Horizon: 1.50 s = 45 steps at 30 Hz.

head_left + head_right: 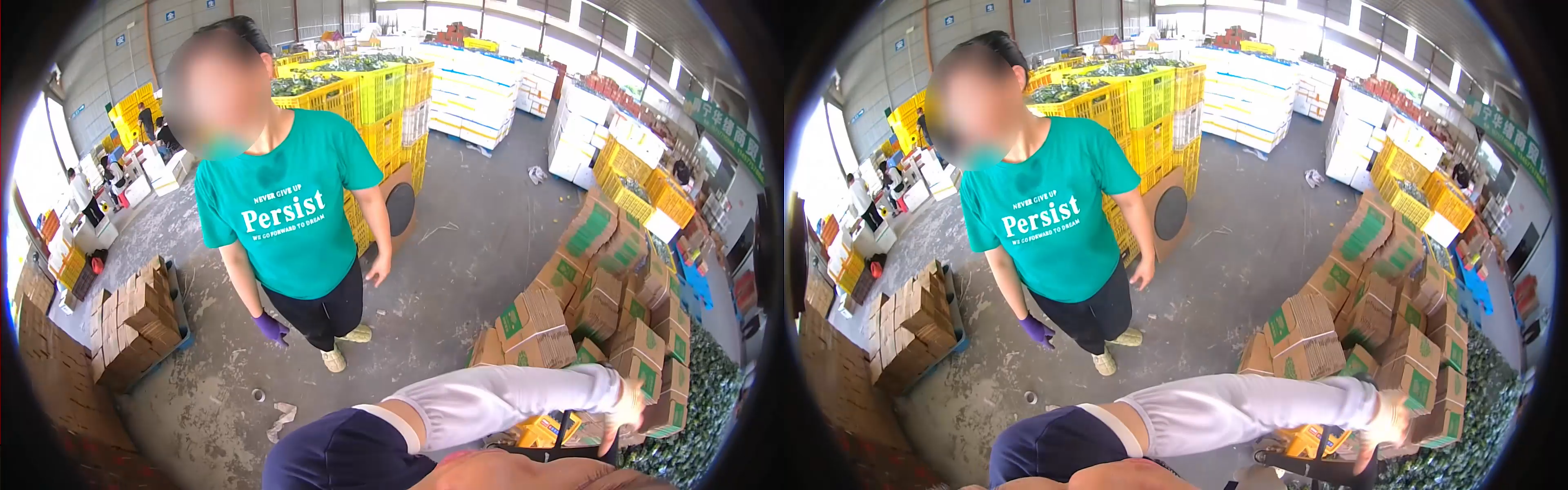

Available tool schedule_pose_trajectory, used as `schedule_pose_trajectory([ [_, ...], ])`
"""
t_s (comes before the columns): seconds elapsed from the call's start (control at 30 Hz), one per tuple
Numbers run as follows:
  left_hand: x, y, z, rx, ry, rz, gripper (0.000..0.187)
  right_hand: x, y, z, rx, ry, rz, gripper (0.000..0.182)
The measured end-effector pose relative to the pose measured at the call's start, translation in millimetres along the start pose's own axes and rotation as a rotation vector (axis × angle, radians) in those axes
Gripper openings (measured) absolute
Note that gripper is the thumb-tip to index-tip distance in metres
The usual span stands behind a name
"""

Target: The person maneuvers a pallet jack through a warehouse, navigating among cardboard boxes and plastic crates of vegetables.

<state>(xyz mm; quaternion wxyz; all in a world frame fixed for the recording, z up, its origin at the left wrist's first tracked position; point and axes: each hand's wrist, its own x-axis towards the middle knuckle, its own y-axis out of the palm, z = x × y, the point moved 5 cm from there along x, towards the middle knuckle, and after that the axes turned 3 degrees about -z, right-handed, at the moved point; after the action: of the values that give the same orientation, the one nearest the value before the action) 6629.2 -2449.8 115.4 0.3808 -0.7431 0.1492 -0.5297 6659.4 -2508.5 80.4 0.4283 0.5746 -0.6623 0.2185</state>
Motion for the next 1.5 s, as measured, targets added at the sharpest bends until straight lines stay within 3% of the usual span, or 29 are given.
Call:
schedule_pose_trajectory([
  [0.03,11,37,-36,0.021,0.008,0.216,0.073,-8,14,32,0.016,-0.059,0.004,0.03],
  [0.13,-65,46,-86,-0.075,-0.051,0.765,0.064,-116,41,96,0.391,-1.004,-0.36,0.039],
  [0.23,-174,35,-140,-0.283,-0.168,1.039,0.055,-153,92,165,0.768,-1.863,-0.488,0.048],
  [0.3,-251,36,-170,-0.351,-0.308,1.09,0.045,-134,214,213,1.137,-2.331,-0.324,0.054],
  [0.33,-284,34,-182,-0.322,-0.356,1.269,0.043,-126,288,225,1.393,-2.501,-0.184,0.057],
  [0.37,-300,25,-196,-0.154,-0.408,1.301,0.047,-127,363,222,1.318,-2.89,-0.66,0.066],
  [0.43,-330,36,-233,-0.09,-0.43,1.339,0.047,-146,397,254,1.392,-2.723,-0.604,0.06],
  [0.57,-337,74,-349,-0.067,-0.524,1.118,0.051,-116,449,341,1.402,-2.44,-0.716,0.042],
  [0.67,-351,110,-434,-0.134,-0.575,0.971,0.043,-100,487,419,1.541,-2.239,-0.768,0.039],
  [0.83,-435,155,-490,-0.054,-0.678,1.067,0.046,-171,536,490,1.516,-2.246,-0.826,0.04],
  [0.93,-428,164,-515,-0.007,-0.667,1.092,0.047,-150,549,499,1.497,-2.269,-0.791,0.039],
  [1.0,-416,167,-520,-0.044,-0.717,1.102,0.049,-139,545,511,1.513,-2.275,-0.782,0.041],
  [1.13,-390,145,-482,-0.086,-0.554,0.977,0.058,-101,523,476,1.477,-2.3,-0.846,0.041],
  [1.17,-379,121,-465,-0.066,-0.577,0.931,0.056,-79,514,456,1.636,-2.242,-0.813,0.038],
  [1.2,-362,103,-448,0.073,-0.535,1.013,0.054,-61,510,452,1.767,-2.181,-0.767,0.036],
  [1.27,-341,95,-405,0.02,-0.455,0.893,0.05,-23,487,439,2.104,-1.998,-1.059,0.034],
  [1.33,-310,84,-389,-0.065,-0.528,0.944,0.049,3,460,435,2.125,-2.081,-1.044,0.033],
  [1.4,-295,78,-373,-0.168,-0.424,0.828,0.042,21,437,424,1.988,-2.252,-0.896,0.029],
  [1.5,-257,70,-356,-0.146,-0.463,0.738,0.038,42,408,422,2.185,-2.13,-1.056,0.032],
])
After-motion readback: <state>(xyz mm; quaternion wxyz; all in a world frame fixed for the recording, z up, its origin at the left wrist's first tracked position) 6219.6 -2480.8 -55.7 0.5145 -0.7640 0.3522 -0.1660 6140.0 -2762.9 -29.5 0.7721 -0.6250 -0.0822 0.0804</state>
